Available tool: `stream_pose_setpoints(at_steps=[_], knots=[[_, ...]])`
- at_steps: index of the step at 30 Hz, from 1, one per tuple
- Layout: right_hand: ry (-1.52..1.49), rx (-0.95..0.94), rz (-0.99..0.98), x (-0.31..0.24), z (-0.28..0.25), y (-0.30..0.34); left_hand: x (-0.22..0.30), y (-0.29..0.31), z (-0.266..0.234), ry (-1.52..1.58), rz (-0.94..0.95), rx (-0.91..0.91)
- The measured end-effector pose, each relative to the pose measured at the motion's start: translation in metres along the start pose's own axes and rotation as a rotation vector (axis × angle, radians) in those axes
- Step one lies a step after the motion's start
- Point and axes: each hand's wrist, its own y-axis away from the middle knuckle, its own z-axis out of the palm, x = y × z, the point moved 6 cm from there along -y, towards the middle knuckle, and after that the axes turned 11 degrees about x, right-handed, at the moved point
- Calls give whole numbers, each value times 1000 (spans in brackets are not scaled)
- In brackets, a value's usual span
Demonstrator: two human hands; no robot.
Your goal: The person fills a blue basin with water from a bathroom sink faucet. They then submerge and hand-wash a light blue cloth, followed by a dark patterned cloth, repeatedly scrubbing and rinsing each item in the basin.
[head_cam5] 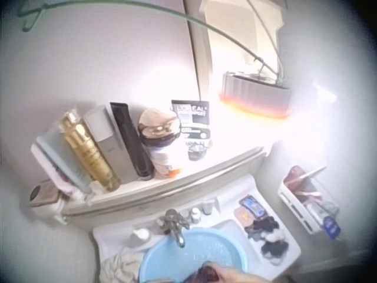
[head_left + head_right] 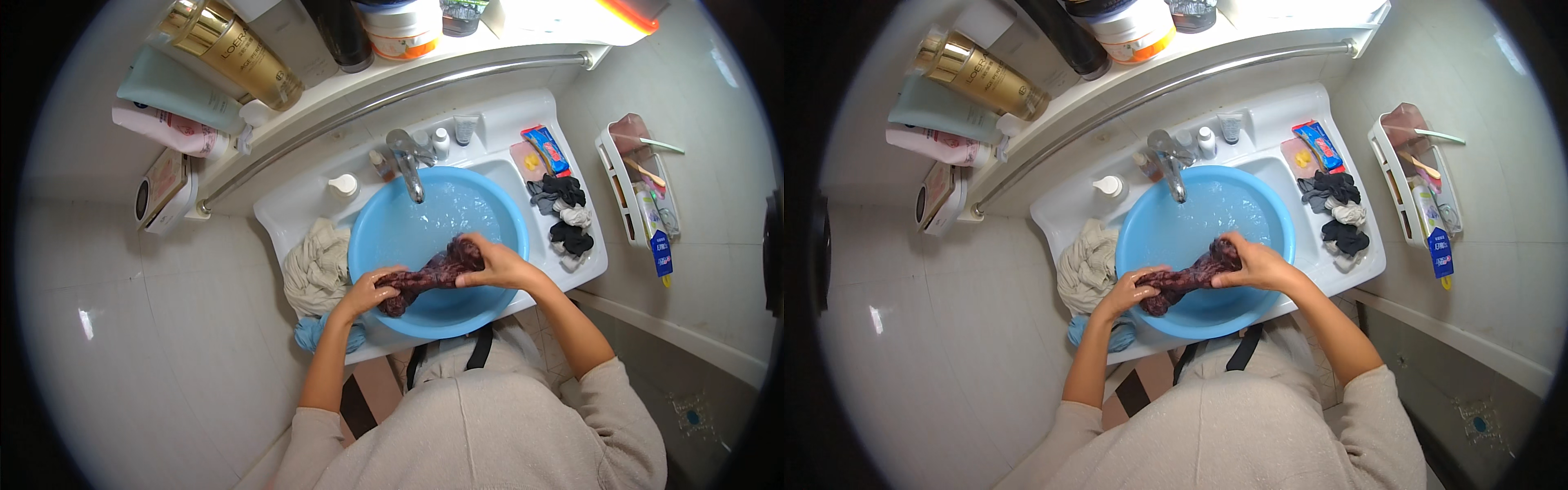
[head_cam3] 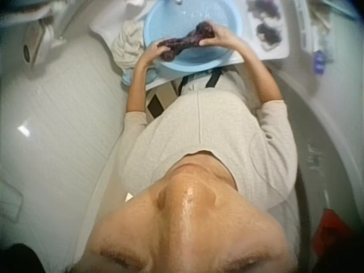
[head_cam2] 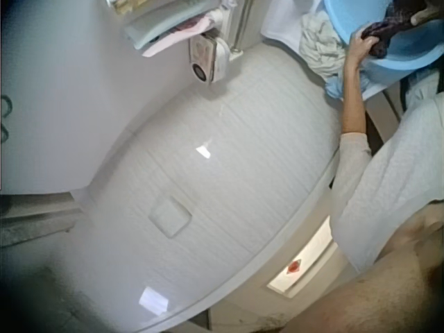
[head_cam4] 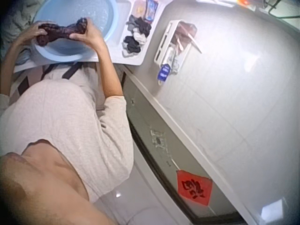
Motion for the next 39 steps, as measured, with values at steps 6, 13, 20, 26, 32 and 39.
stream_pose_setpoints(at_steps=[6,13,20,26,32,39], knots=[[405,-222,-68,22,24,-18,-33,-19,25,579,-312,51],[-564,-349,418,-2,26,-2,4,-15,34,903,-474,-10],[-447,-265,334,5,16,-35,33,-26,-4,778,-394,88],[84,336,164,102,15,-98,-25,-83,-22,-394,-117,492],[381,640,-119,71,42,-99,-25,-103,19,-452,128,850],[780,167,-150,87,74,-115,-57,-128,46,-873,135,481]])
